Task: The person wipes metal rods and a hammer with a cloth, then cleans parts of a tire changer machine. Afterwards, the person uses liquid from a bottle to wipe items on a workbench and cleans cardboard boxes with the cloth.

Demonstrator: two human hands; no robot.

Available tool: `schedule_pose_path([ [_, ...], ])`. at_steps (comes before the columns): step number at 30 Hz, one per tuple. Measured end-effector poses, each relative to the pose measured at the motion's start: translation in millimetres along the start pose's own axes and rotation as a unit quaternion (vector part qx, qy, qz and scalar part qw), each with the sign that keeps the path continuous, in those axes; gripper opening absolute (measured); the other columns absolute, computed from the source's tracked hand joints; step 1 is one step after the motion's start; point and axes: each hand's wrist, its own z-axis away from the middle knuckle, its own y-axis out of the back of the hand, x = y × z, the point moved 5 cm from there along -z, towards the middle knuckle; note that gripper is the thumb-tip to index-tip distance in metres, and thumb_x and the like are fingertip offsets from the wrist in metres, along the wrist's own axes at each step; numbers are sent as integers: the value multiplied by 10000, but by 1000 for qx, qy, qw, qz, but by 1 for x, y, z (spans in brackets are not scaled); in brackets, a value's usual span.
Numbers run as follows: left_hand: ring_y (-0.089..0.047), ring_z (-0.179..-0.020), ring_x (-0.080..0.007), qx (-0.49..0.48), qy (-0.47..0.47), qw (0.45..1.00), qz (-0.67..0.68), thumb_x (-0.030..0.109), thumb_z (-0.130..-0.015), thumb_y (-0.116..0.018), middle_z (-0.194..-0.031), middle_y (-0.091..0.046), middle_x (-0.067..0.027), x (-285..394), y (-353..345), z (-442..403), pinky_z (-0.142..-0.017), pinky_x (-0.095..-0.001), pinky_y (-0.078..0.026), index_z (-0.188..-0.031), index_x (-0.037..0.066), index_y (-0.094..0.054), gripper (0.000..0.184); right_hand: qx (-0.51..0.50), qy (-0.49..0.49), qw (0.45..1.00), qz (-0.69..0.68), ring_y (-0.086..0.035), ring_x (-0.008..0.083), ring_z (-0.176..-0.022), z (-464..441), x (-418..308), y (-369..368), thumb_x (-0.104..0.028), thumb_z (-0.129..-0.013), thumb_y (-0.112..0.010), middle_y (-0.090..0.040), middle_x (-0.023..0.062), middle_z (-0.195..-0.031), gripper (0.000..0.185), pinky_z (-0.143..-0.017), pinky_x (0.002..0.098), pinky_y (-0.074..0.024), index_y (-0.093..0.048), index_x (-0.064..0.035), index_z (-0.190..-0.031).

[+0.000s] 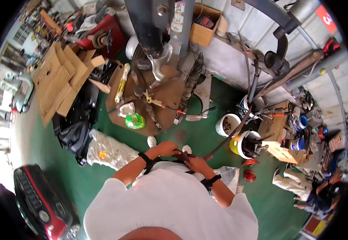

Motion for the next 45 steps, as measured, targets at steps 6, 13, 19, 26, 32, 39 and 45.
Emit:
schedule_pose_path([
  [6, -628, -933, -288, -42, -143, 985, 82, 308, -899, -625, -1032, -649, -174, -18, 76, 40, -800, -396, -489, -1145, 35, -594, 369, 17, -104, 988, -117, -603, 387, -924, -47, -65, 24, -343, -982, -472, -612, 266, -987, 415, -837, 413, -472, -587, 51, -1042],
  [13, -558, -1066, -185, -141, -151, 942, 263, 209, -900, -621, -1155, -596, -116, 23, 148, 91, -902, -323, -469, -1298, 7, -471, 471, 243, 26, 916, -319, -557, 311, -890, -64, -224, 159, -224, -982, -483, -596, 156, -1018, 298, -824, 327, -452, -544, 17, -1146],
  [19, -573, -975, -170, 27, -265, 934, 239, 82, -941, -495, -1087, -593, -79, 94, 229, 112, -833, -336, -479, -1214, 16, -512, 281, 345, 79, 935, 39, -469, 323, -1139, -57, -277, 236, -269, -882, -610, -535, 158, -1165, 409, -984, 443, -345, -527, -21, -1197],
  [26, -585, -860, -365, 207, -439, 874, -28, 22, -850, -558, -968, -608, -177, 192, 310, 136, -767, -427, -480, -1048, 17, -566, 198, 468, 143, 869, 67, -503, 332, -1120, -34, -295, 306, -271, -812, -683, -539, 152, -1147, 456, -966, 461, -392, -561, -27, -1177],
  [32, -601, -787, -324, 294, -405, 860, -98, 179, -835, -673, -848, -631, -118, 222, 348, 158, -717, -415, -477, -1022, 57, -628, 227, 464, 175, 868, -31, -532, 268, -778, -31, -291, 342, -169, -823, -667, -539, 131, -897, 349, -700, 334, -452, -594, -20, -1130],
  [39, -591, -766, -208, 492, -403, 769, -61, 142, -775, -759, -853, -622, -73, 224, 418, 187, -682, -331, -472, -959, 66, -645, 229, 657, 177, 699, 219, -557, 318, -919, 26, -347, 433, -17, -736, -604, -567, 153, -1020, 274, -803, 366, -457, -622, -28, -1009],
  [45, -527, -859, -123, 629, -327, 705, 0, 178, -785, -777, -927, -567, -23, 236, 490, 201, -748, -275, -397, -998, 57, -538, 342, 623, 215, 603, 450, -548, 293, -1062, 14, -426, 490, 41, -689, -617, -560, 56, -1197, 351, -844, 419, -483, -643, -103, -1008],
])
